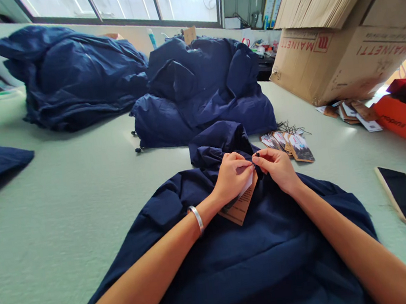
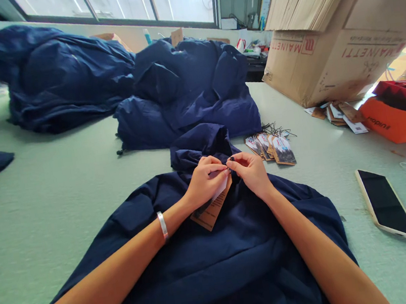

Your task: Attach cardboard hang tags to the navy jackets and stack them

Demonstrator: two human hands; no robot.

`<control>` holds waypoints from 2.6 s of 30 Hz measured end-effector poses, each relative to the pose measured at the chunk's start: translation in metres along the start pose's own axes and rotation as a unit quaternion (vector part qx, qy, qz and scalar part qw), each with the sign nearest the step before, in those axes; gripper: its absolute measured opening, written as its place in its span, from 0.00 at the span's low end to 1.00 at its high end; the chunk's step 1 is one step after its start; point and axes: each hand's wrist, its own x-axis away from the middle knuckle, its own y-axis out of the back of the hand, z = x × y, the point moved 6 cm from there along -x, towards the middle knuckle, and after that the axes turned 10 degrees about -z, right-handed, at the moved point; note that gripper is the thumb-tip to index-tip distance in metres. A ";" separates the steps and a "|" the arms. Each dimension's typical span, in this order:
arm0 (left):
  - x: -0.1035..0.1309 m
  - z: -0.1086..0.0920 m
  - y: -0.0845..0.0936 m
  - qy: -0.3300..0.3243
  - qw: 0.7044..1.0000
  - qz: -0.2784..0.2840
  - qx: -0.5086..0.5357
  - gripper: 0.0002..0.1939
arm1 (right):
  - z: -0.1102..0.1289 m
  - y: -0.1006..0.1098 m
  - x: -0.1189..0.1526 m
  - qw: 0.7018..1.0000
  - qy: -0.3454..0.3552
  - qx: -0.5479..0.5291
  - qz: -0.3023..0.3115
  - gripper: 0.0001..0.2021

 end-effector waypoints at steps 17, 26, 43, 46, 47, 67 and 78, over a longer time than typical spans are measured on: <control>-0.002 -0.007 0.003 0.016 0.999 -0.030 -0.008 0.04 | 0.003 0.001 0.001 1.000 -0.008 -0.022 0.009 0.13; -0.001 -0.009 0.008 -0.014 0.997 -0.071 -0.007 0.06 | 0.001 0.008 -0.003 0.998 0.000 -0.051 -0.029 0.14; 0.002 -0.012 0.004 -0.029 0.998 -0.040 -0.040 0.06 | -0.002 0.012 -0.006 0.998 0.025 -0.054 -0.037 0.11; 0.002 -0.012 0.001 -0.026 0.998 -0.020 -0.044 0.07 | -0.002 0.014 -0.008 0.997 0.032 -0.051 -0.044 0.11; 0.002 -0.011 0.001 -0.023 0.999 -0.019 -0.044 0.07 | -0.003 0.014 -0.008 0.997 0.027 -0.054 -0.039 0.11; 0.006 -0.009 0.002 -0.032 0.998 -0.037 -0.050 0.07 | -0.004 0.000 -0.001 0.999 -0.017 0.007 0.032 0.14; 0.007 -0.007 0.000 -0.026 0.997 -0.006 -0.073 0.09 | -0.006 0.004 -0.003 0.999 -0.015 -0.017 0.028 0.13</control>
